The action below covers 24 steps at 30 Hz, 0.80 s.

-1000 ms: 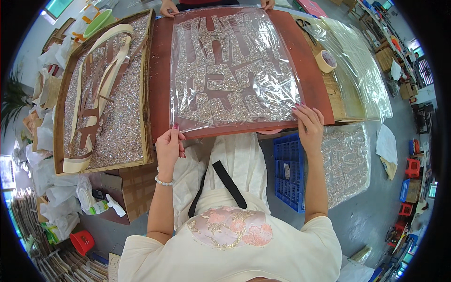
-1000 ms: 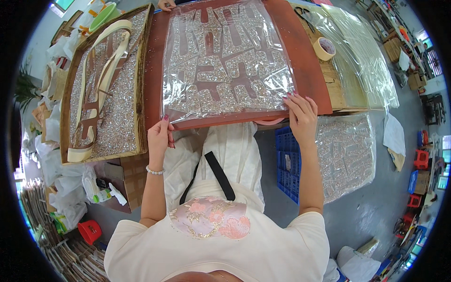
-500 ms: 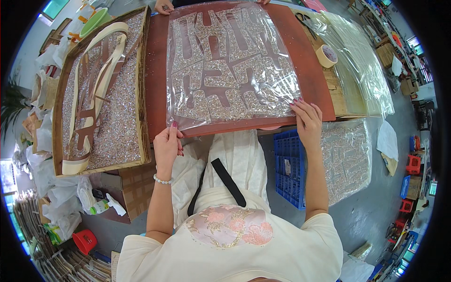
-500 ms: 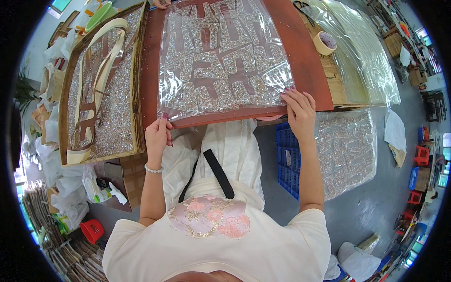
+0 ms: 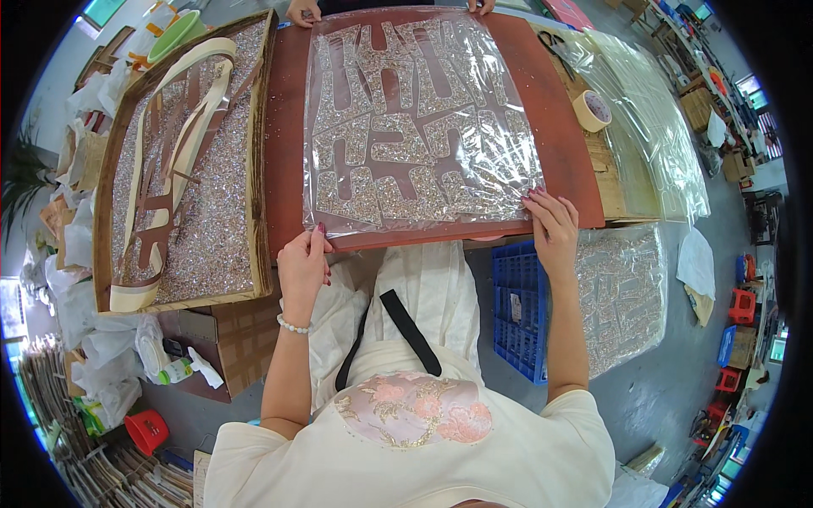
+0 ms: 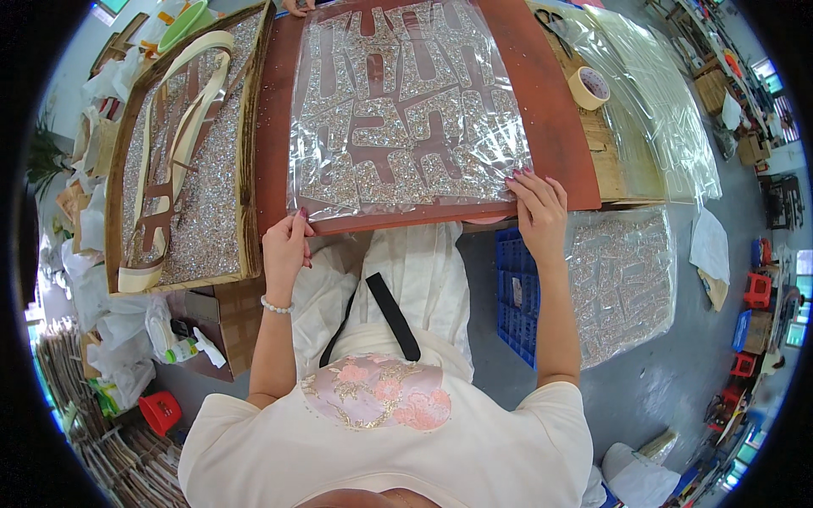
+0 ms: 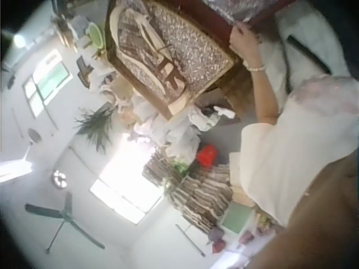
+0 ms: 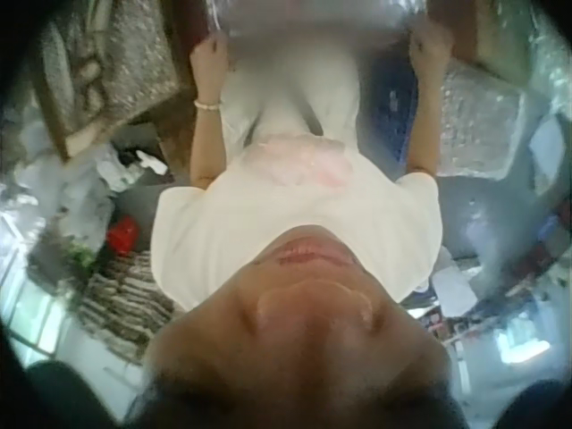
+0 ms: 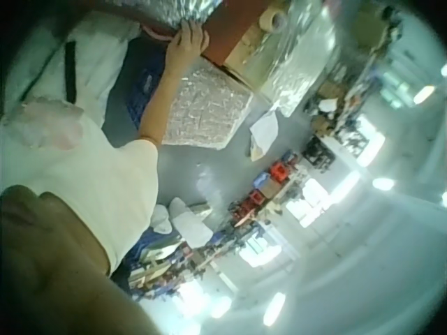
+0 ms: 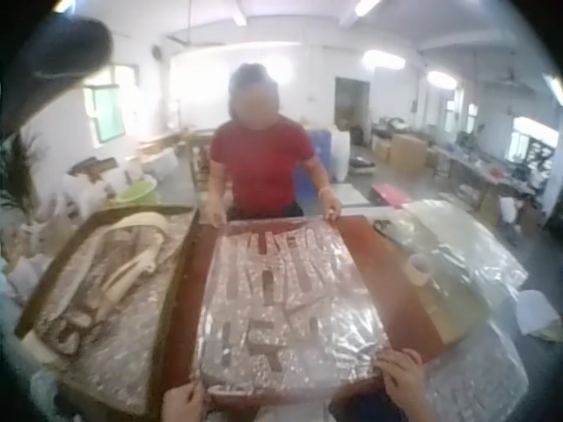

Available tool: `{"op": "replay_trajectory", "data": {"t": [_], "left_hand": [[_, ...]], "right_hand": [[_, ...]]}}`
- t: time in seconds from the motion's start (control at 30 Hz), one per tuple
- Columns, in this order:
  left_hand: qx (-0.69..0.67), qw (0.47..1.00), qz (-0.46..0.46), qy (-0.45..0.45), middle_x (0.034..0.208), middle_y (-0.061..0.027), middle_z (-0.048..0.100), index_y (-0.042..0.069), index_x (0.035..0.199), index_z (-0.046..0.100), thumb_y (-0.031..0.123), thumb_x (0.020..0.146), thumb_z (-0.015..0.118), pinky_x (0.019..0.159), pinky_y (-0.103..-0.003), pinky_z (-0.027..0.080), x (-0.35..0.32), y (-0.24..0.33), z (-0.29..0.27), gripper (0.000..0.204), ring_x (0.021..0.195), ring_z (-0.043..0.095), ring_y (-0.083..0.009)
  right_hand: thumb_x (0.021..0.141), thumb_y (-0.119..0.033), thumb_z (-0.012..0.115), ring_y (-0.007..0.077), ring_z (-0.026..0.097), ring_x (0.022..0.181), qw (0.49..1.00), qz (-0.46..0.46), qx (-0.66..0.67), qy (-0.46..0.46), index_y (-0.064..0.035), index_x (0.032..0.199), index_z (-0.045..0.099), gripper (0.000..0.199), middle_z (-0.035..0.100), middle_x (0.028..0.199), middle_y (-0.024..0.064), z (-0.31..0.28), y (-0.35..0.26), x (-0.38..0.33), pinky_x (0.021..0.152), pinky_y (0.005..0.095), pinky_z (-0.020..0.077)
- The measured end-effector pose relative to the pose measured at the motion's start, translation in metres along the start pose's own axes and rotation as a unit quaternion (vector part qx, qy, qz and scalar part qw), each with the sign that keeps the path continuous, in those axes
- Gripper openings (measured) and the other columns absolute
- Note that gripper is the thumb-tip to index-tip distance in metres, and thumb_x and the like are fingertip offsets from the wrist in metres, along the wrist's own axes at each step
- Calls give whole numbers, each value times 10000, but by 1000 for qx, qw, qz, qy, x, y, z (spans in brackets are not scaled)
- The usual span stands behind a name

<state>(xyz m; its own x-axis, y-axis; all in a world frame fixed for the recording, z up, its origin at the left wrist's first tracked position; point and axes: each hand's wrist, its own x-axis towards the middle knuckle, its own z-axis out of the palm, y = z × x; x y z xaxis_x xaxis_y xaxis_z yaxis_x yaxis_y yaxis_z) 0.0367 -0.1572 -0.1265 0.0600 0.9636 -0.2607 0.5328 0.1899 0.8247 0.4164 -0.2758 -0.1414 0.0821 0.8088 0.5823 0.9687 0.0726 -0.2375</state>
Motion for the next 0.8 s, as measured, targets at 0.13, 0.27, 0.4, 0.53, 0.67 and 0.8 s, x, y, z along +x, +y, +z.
{"op": "replay_trajectory", "data": {"t": [0.13,0.27,0.4,0.53,0.67,0.8], "left_hand": [[179,984,16,18,544,-119,613,42,718,690,350,964,502,513,-374,499,0,12,-4,436,457,610,-237],[254,961,84,75,601,-151,641,83,703,712,374,942,506,628,-431,517,1,1,-5,429,579,645,-337],[258,960,74,85,624,-159,651,88,686,714,376,934,521,633,-444,520,-2,4,-6,426,647,657,-369],[290,952,44,92,601,-143,644,62,676,707,407,936,522,615,-445,517,-4,-4,-17,470,609,653,-351],[241,969,2,53,576,-128,635,44,663,691,421,934,532,584,-447,508,-19,-1,-33,491,553,636,-330],[212,967,114,80,503,-101,586,41,635,654,340,911,607,523,-404,481,-41,-5,-20,410,480,588,-328]], "right_hand": [[821,17,595,208,601,1118,1000,8,8,-23,-90,1061,694,280,673,1126,40,-6,-2,1,1022,396,375],[865,62,495,239,519,1251,995,7,11,-100,-67,1203,632,387,601,1278,85,-17,-8,-4,1079,415,322],[824,73,447,288,420,1338,989,19,-7,-148,-50,1345,516,539,487,1409,112,-16,-12,-22,1143,464,244],[802,85,437,296,406,1349,990,32,-6,-138,-47,1349,511,567,475,1418,119,-13,-29,-30,1154,473,227],[771,107,441,299,421,1336,994,35,-22,-101,-51,1323,533,581,493,1394,125,-14,-36,-36,1134,470,274],[748,125,476,278,564,1170,1000,-11,0,14,-37,1094,673,430,635,1186,104,-24,-21,-51,1020,423,400]]}}
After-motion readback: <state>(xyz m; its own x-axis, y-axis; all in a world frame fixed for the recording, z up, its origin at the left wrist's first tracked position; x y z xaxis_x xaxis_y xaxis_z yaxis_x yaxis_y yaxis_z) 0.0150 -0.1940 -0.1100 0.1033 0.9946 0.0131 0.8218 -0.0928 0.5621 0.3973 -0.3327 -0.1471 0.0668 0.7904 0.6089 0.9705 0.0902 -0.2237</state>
